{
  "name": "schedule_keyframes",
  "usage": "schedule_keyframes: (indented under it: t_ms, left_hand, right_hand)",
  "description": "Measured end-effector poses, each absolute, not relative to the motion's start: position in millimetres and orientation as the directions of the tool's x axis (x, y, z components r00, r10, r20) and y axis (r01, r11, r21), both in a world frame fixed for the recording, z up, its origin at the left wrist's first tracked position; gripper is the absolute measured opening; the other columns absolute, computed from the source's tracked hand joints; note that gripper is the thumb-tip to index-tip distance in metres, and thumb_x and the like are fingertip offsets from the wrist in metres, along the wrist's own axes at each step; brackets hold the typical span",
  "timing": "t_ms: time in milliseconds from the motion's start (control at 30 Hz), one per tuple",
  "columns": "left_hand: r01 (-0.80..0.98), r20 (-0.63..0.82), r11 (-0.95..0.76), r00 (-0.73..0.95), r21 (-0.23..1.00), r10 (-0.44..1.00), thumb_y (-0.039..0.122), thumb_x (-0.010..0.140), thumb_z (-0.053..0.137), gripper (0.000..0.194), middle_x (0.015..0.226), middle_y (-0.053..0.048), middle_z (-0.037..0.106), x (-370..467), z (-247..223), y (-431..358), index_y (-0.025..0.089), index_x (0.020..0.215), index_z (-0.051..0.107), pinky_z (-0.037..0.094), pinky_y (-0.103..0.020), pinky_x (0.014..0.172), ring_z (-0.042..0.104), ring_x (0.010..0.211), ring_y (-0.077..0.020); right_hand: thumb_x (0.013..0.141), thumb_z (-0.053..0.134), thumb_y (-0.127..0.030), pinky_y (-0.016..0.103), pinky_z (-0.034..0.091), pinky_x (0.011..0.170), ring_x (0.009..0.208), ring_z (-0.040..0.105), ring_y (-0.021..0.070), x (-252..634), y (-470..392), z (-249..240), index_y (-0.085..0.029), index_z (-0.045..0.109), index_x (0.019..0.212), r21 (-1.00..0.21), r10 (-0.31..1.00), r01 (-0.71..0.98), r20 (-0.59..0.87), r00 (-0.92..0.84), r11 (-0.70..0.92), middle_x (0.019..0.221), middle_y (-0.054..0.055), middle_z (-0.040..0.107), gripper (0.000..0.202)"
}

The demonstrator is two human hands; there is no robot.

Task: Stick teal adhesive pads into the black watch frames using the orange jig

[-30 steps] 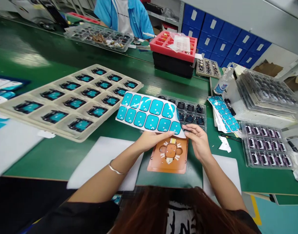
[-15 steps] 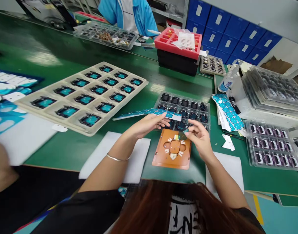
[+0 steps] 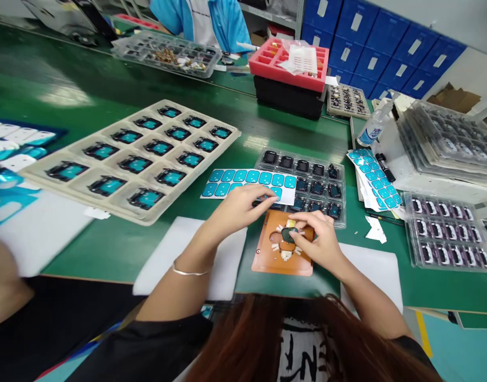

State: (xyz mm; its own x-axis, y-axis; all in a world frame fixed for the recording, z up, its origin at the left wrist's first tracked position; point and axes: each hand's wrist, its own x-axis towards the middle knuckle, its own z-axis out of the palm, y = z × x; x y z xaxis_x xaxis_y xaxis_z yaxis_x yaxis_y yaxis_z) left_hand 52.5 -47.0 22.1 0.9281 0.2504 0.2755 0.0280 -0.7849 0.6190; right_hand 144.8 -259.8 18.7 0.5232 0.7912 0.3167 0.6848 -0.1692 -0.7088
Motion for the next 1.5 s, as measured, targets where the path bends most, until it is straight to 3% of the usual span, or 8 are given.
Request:
schedule_keyframes:
  t_ms: [133,400,567,733,900,1067,1233,1500]
  left_hand:
    - [0.055,0.380,-0.922,0.900,0.384,0.212,0.041,0.096,0.046,0.034,0.093,-0.009,0.075,59,14,-53,0.019,0.092,0.072,0.041,-0.037,0.080,0.064,0.089,-0.0257]
    - [-0.084,0.380,-0.881,0.918,0.465,0.113,0.047,0.098,0.042,0.039,0.094,-0.006,0.075,57,21,-55,0.022,0.096,0.072,0.038,-0.035,0.084,0.061,0.092,-0.0232]
    - [-0.094,0.398,-0.905,0.913,0.414,0.088,0.045,0.098,0.042,0.038,0.095,-0.006,0.076,58,17,-55,0.023,0.096,0.073,0.034,-0.037,0.084,0.060,0.094,-0.0240]
    - [-0.112,0.390,-0.923,0.920,0.368,0.044,0.045,0.099,0.042,0.038,0.096,-0.008,0.076,61,14,-55,0.022,0.099,0.073,0.031,-0.039,0.084,0.058,0.097,-0.0260]
    - [-0.232,0.421,-0.877,0.906,0.421,-0.038,0.041,0.098,0.044,0.034,0.099,-0.006,0.077,59,19,-56,0.024,0.101,0.073,0.032,-0.041,0.086,0.058,0.100,-0.0265]
    - [-0.407,0.467,-0.752,0.872,0.519,-0.149,0.039,0.089,0.059,0.021,0.090,-0.002,0.077,55,29,-62,0.028,0.081,0.074,0.037,-0.040,0.088,0.059,0.094,-0.0241]
    - [-0.517,0.409,-0.633,0.853,0.577,-0.324,0.044,0.085,0.069,0.021,0.084,-0.002,0.076,52,32,-67,0.028,0.074,0.074,0.038,-0.039,0.089,0.061,0.096,-0.0238]
    - [-0.663,0.574,-0.639,0.718,0.391,-0.394,0.053,0.086,0.067,0.045,0.062,-0.002,0.067,42,30,-83,0.019,0.057,0.064,0.032,-0.041,0.092,0.060,0.092,-0.0222]
  right_hand:
    - [0.084,0.066,-0.022,0.040,0.041,0.080,0.080,0.061,0.0209,142,-260,18,-0.028,0.072,0.089,-0.715,0.757,0.689,0.382,0.531,-0.122,0.080,0.000,0.074,0.010]
    - [0.075,0.072,-0.019,0.041,0.036,0.083,0.085,0.060,0.0222,144,-257,11,-0.024,0.065,0.076,-0.667,0.764,0.701,0.308,0.567,-0.251,0.080,-0.001,0.071,0.008]
    - [0.077,0.071,-0.017,0.039,0.040,0.079,0.082,0.059,0.0212,145,-258,15,-0.028,0.072,0.090,-0.717,0.785,0.680,0.332,0.524,-0.151,0.080,-0.001,0.073,0.016]
    - [0.075,0.072,-0.012,0.041,0.036,0.079,0.083,0.057,0.0212,143,-257,15,-0.029,0.074,0.085,-0.681,0.809,0.716,0.328,0.487,-0.155,0.074,-0.003,0.072,0.019]
    - [0.075,0.071,-0.012,0.041,0.032,0.082,0.094,0.055,0.0226,140,-255,11,-0.026,0.071,0.076,-0.633,0.792,0.745,0.337,0.508,-0.209,0.095,-0.001,0.071,0.015]
    - [0.071,0.076,-0.015,0.043,0.035,0.084,0.100,0.053,0.0259,142,-255,10,-0.026,0.071,0.077,-0.641,0.788,0.734,0.322,0.525,-0.226,0.109,0.003,0.067,0.013]
    - [0.083,0.067,-0.023,0.043,0.043,0.092,0.099,0.060,0.0231,167,-260,13,-0.024,0.067,0.078,-0.720,0.714,0.689,0.443,0.542,-0.076,0.102,0.005,0.068,0.004]
    - [0.091,0.054,-0.029,0.035,0.052,0.074,0.079,0.064,0.0202,221,-260,-10,-0.021,0.063,0.083,-0.610,0.635,0.757,0.495,0.594,-0.233,0.083,0.005,0.068,0.014]
